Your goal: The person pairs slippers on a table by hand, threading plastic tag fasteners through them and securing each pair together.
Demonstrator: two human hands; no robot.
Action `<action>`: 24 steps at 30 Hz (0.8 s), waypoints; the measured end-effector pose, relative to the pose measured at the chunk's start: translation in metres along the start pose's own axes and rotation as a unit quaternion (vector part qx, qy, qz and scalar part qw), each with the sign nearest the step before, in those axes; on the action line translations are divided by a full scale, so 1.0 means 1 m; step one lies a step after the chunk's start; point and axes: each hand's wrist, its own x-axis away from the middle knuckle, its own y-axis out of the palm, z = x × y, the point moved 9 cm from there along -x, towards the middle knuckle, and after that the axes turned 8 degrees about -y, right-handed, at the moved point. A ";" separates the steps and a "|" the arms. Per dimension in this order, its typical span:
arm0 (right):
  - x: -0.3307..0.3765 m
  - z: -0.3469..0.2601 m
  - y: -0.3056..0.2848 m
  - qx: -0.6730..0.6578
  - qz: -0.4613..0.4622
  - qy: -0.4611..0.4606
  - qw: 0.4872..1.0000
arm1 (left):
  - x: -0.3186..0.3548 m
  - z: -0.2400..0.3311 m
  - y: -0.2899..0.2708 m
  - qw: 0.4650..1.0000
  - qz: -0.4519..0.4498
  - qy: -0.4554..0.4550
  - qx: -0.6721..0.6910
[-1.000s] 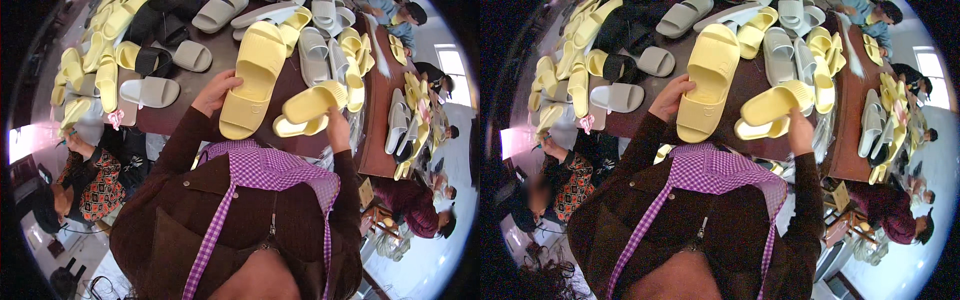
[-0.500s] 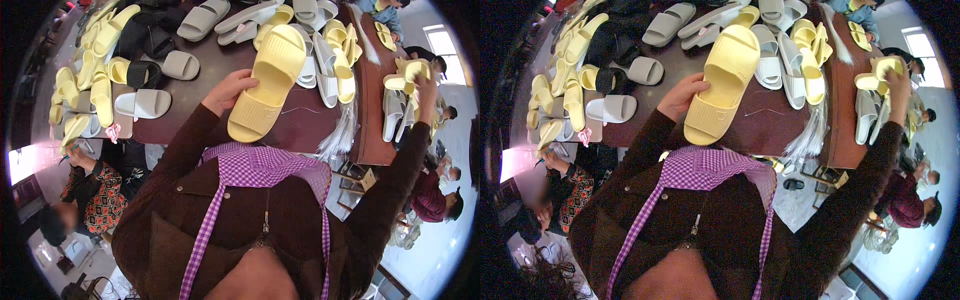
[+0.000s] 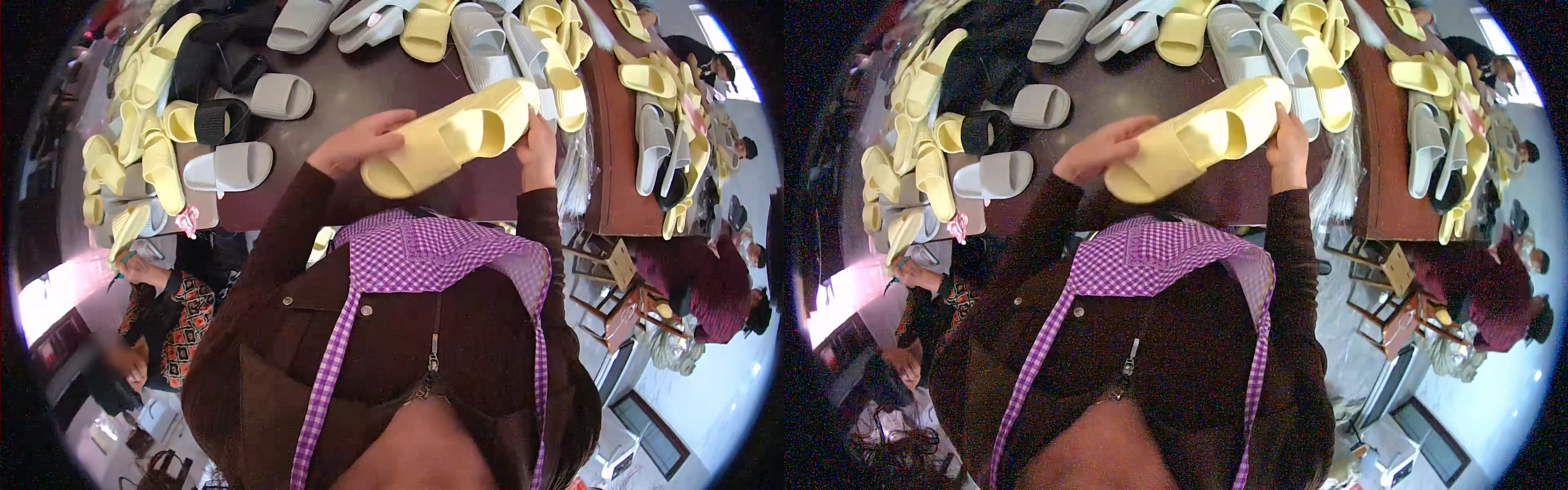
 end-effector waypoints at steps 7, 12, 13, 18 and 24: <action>0.021 0.052 -0.085 0.041 0.085 0.003 0.996 | 0.011 -0.053 -0.013 0.997 0.066 0.022 -0.037; 0.055 0.038 -0.130 0.010 0.226 -0.047 0.973 | 0.026 -0.051 -0.060 0.972 0.224 -0.024 -0.061; 0.057 0.032 -0.143 0.006 0.256 -0.061 0.965 | 0.027 -0.041 -0.065 0.974 0.217 -0.017 -0.067; 0.047 -0.048 -0.140 0.036 0.164 -0.166 0.972 | 0.018 -0.005 -0.079 0.977 0.194 -0.005 -0.084; 0.039 -0.084 -0.023 0.358 0.000 -0.271 0.894 | -0.060 0.043 -0.036 0.964 0.135 0.006 -0.229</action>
